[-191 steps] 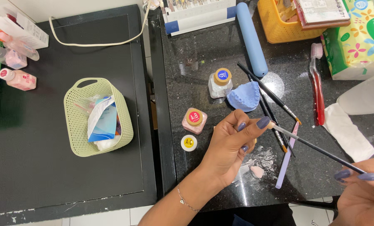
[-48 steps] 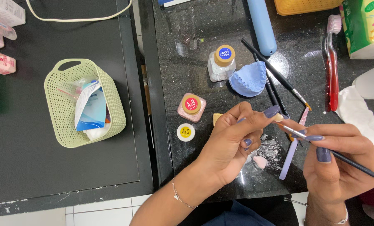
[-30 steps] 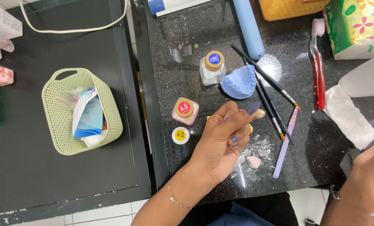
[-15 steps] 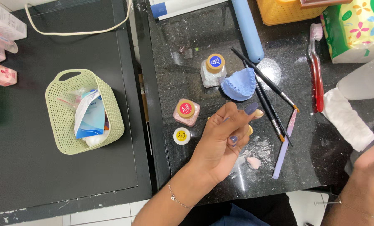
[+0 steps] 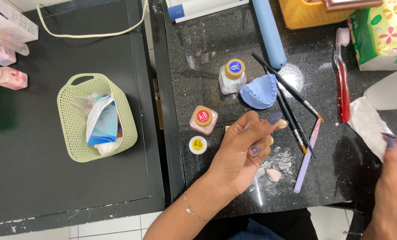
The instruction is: The person sits at a dental lab bench and uses a fine brush to apply porcelain/ceramic material to a denture tooth, dipping the brush in a glass of water and wiping it on a tissue between applications. They hold the denture in one hand while building up material on the tooth surface.
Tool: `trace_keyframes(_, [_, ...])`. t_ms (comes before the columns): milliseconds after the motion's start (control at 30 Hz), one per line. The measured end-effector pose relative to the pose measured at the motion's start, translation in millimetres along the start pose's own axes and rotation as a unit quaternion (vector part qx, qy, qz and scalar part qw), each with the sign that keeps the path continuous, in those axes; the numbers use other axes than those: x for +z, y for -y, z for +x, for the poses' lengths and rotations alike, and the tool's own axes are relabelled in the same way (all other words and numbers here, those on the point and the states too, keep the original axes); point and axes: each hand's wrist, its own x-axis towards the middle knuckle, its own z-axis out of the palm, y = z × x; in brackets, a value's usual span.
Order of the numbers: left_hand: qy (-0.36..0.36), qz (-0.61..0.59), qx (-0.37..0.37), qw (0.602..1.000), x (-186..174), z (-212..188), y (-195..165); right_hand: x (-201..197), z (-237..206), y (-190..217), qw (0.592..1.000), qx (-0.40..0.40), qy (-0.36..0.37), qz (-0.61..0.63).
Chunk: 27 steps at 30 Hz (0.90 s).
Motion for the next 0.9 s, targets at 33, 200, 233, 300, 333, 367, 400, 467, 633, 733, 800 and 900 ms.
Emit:
trace_keyframes(33, [-0.009,0.005,-0.004,1.000,0.6,0.5,0.2,-0.8,-2.0,-0.3,0.999,-0.009,0.003,0.037])
trace_keyframes(200, [0.007,-0.006,-0.009,1.000,-0.9,-1.3,1.5,-1.6,-17.3,28.3,0.957,-0.169,0.086,0.219])
trace_keyframes(233, [0.013,-0.003,-0.005,1.000,-1.5,-1.5,1.0,1.1,-18.0,40.6,0.945,-0.195,0.105,0.240])
trace_keyframes(300, [0.018,-0.003,-0.009,1.000,-1.9,-2.3,1.6,9.7,-17.0,68.9,0.925,-0.228,0.145,0.269])
trace_keyframes(333, [0.019,-0.005,-0.014,1.000,-1.7,-2.2,2.0,14.9,-15.2,84.0,0.918,-0.228,0.162,0.281])
trace_keyframes(367, [0.021,-0.007,-0.016,1.000,-1.7,-2.3,1.6,20.2,-13.5,99.1,0.911,-0.228,0.180,0.294])
trace_keyframes(400, [0.018,-0.006,-0.019,1.000,-1.4,-2.2,1.4,24.2,-11.5,113.5,0.904,-0.218,0.195,0.311])
trace_keyframes(467, [0.010,-0.002,-0.029,1.000,-0.5,-3.1,2.1,33.9,-11.6,137.3,0.898,-0.199,0.207,0.332])
trace_keyframes(633, [-0.004,-0.009,-0.035,0.999,1.2,-4.8,1.7,51.8,-13.7,161.4,0.912,-0.183,0.177,0.322])
trace_keyframes(733, [0.010,-0.008,-0.025,1.000,2.6,-5.3,1.0,56.4,-15.6,161.2,0.916,-0.185,0.161,0.317])
trace_keyframes(800, [0.010,-0.002,-0.025,1.000,3.0,-5.7,-0.1,56.6,-16.3,161.0,0.922,-0.192,0.158,0.297])
trace_keyframes(900, [-0.005,0.004,-0.030,1.000,3.7,-5.7,0.2,54.8,-17.7,162.6,0.916,-0.186,0.164,0.314])
